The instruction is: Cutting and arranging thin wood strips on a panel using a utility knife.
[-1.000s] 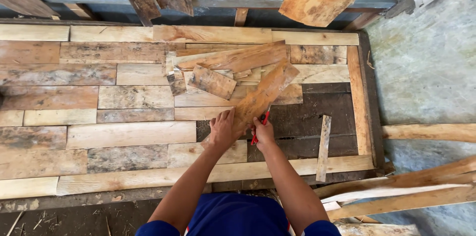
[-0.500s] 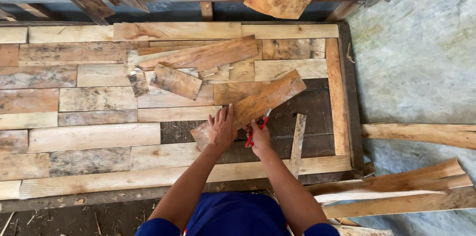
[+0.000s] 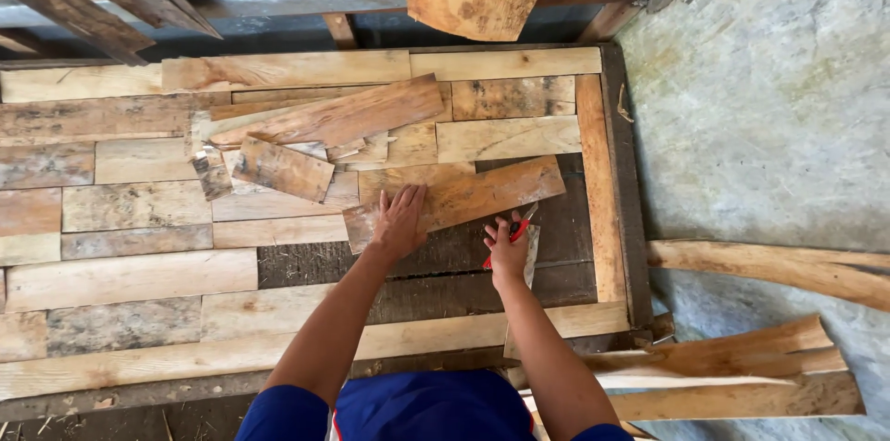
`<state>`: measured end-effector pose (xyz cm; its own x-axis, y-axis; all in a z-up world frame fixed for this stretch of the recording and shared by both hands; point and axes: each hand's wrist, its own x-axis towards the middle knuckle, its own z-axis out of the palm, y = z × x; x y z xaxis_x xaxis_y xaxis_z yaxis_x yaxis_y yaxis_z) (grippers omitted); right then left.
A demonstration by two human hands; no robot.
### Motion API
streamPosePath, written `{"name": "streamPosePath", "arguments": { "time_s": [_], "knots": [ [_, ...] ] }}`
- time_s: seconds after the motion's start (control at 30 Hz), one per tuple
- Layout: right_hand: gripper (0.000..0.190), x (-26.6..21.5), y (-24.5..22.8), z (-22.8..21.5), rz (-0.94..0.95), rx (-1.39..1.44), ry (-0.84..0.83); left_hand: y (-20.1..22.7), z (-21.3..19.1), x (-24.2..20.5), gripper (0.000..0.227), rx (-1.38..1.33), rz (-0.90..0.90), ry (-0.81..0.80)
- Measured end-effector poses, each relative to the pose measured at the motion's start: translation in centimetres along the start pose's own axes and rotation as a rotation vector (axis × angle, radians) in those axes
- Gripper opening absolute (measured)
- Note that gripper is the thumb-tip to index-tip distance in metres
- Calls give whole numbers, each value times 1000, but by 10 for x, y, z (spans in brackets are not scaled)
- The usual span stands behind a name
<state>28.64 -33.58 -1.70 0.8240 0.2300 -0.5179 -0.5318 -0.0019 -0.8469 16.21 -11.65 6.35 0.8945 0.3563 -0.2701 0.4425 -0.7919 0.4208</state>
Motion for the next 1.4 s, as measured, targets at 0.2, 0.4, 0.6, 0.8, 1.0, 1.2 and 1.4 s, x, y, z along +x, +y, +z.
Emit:
{"name": "streamPosePath", "arguments": {
  "time_s": [0.2,0.4,0.6,0.8,1.0,1.2,1.4],
  "knots": [
    [54,18,-8,-2,-42,-211,11,-2,5,34,116,62,-20,-189],
    [54,32,-10,-5,-64,-276,20,-5,9,48,114,98,32,-183],
    [44,52,2,-11,-102,-248,68,4,2,54,114,56,55,-155],
    [47,62,2,-13,-124,-210,92,6,0,65,108,97,77,-152],
    [42,76,10,-20,-132,-201,101,4,5,73,110,128,102,-132],
    [40,75,0,-24,-109,-207,116,6,9,78,113,140,90,-166],
    [42,74,-10,-26,-73,-243,127,8,13,78,104,151,83,-143]
  ]
}}
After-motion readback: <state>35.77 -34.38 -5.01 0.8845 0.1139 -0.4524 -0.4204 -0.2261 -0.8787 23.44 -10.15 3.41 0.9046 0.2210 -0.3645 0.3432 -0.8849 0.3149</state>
